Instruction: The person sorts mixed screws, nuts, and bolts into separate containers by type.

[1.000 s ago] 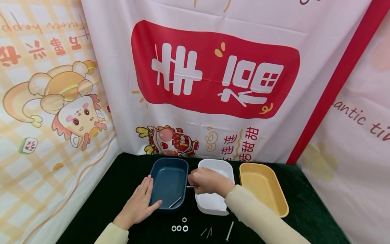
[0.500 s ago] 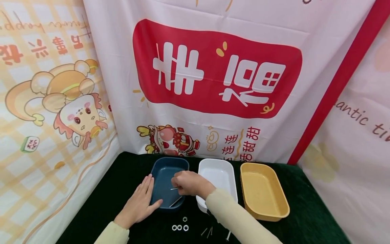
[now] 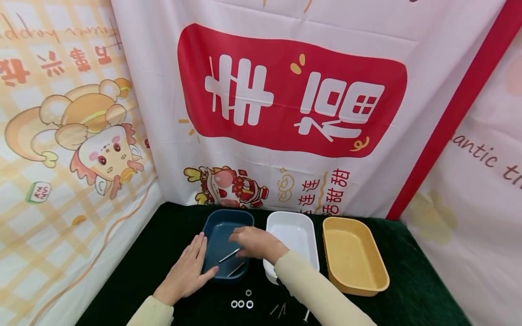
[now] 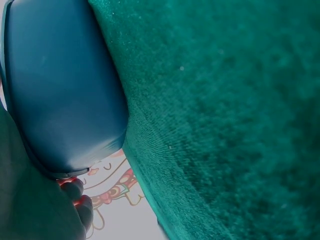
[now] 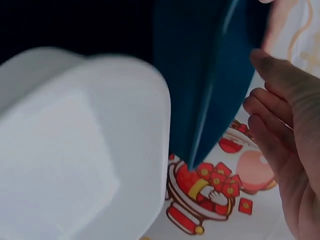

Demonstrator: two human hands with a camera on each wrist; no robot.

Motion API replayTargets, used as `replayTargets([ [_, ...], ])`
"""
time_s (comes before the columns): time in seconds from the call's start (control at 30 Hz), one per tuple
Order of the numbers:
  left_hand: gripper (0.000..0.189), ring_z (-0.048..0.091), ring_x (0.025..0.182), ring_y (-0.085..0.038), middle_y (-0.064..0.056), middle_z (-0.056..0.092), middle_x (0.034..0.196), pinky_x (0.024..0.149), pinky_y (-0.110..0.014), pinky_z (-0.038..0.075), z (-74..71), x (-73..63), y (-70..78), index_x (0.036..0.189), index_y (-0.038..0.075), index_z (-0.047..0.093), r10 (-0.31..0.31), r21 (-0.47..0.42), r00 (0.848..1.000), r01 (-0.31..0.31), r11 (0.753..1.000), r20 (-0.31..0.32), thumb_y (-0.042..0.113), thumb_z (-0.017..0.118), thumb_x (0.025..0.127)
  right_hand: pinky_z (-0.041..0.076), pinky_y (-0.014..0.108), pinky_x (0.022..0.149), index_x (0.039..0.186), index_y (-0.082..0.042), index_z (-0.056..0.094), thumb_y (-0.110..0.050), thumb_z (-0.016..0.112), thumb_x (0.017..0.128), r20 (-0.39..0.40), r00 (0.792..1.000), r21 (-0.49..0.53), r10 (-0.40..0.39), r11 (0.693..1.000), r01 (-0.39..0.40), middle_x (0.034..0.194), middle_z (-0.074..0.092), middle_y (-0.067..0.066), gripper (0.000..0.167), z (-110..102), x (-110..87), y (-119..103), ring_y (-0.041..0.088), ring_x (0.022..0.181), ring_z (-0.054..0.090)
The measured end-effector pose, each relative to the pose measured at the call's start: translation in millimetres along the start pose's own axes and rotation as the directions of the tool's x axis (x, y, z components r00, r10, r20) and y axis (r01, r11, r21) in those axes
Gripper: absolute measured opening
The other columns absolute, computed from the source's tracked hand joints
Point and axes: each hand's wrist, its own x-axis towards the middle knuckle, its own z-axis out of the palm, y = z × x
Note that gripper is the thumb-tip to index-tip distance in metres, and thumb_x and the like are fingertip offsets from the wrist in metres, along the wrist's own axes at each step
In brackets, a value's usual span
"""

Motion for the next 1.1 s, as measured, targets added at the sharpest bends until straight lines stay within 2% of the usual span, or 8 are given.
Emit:
replayTargets([
  [0.13, 0.102, 0.014, 0.164, -0.042, -0.021, 0.013, 0.177, 0.129, -0.065, 0.023, -0.5, 0.2, 0.8, 0.166, -0.002, 0.021, 0.0, 0.005, 1.0, 0.0, 1.0, -0.01, 0.067, 0.055, 0.1, 0.058, 0.021, 0.098, 0.136, -0.016, 0.07, -0.029, 0.079, 0.096, 0.012, 0.999, 0.049, 0.03, 0.998, -0.03, 0.131, 0.072, 0.001, 0.042, -9, -15.5, 7, 0.008, 0.115, 0.071],
  [0.33, 0.103, 0.012, 0.165, -0.042, -0.02, 0.011, 0.178, 0.13, -0.065, 0.022, 0.9, -0.7, 0.2, 0.167, -0.002, 0.02, -0.011, 0.004, 1.0, 0.011, 1.0, 0.009, 0.069, 0.054, 0.1, 0.057, 0.023, 0.102, 0.136, -0.015, 0.07, -0.028, 0.08, 0.095, 0.019, 0.997, 0.136, 0.068, 0.988, -0.07, 0.134, 0.072, 0.002, 0.044, -20, -46.3, 13, 0.01, 0.122, 0.069],
  [0.47, 0.104, 0.013, 0.165, -0.042, -0.02, 0.011, 0.178, 0.13, -0.065, 0.022, 1.8, -1.0, -0.3, 0.167, -0.002, 0.02, -0.015, 0.004, 1.0, 0.015, 1.0, 0.009, 0.069, 0.055, 0.099, 0.057, 0.025, 0.104, 0.135, -0.011, 0.071, -0.026, 0.08, 0.096, 0.007, 0.999, 0.165, 0.047, 0.985, -0.047, 0.134, 0.073, 0.004, 0.043, -28, -67.1, 16, 0.013, 0.123, 0.069],
  [0.67, 0.104, 0.014, 0.164, -0.042, -0.02, 0.01, 0.178, 0.129, -0.065, 0.023, 3.4, 2.7, -0.8, 0.167, -0.001, 0.019, -0.007, 0.013, 1.0, 0.007, 1.0, -0.002, 0.069, 0.055, 0.099, 0.058, 0.026, 0.101, 0.131, -0.01, 0.072, -0.023, 0.082, 0.094, -0.006, 0.999, 0.196, 0.032, 0.98, -0.03, 0.129, 0.075, 0.004, 0.041, -37, -95.6, 20, 0.013, 0.115, 0.071],
  [1.1, 0.103, 0.013, 0.164, -0.043, -0.021, 0.01, 0.178, 0.129, -0.066, 0.023, 3.4, 1.3, 0.2, 0.167, -0.002, 0.018, -0.008, 0.012, 1.0, 0.008, 1.0, 0.005, 0.067, 0.055, 0.1, 0.059, 0.021, 0.097, 0.13, -0.013, 0.073, -0.023, 0.082, 0.093, 0.089, 0.996, 0.266, 0.009, 0.964, -0.033, 0.125, 0.076, 0.0, 0.04, -37, -150.1, 7, 0.006, 0.113, 0.071],
])
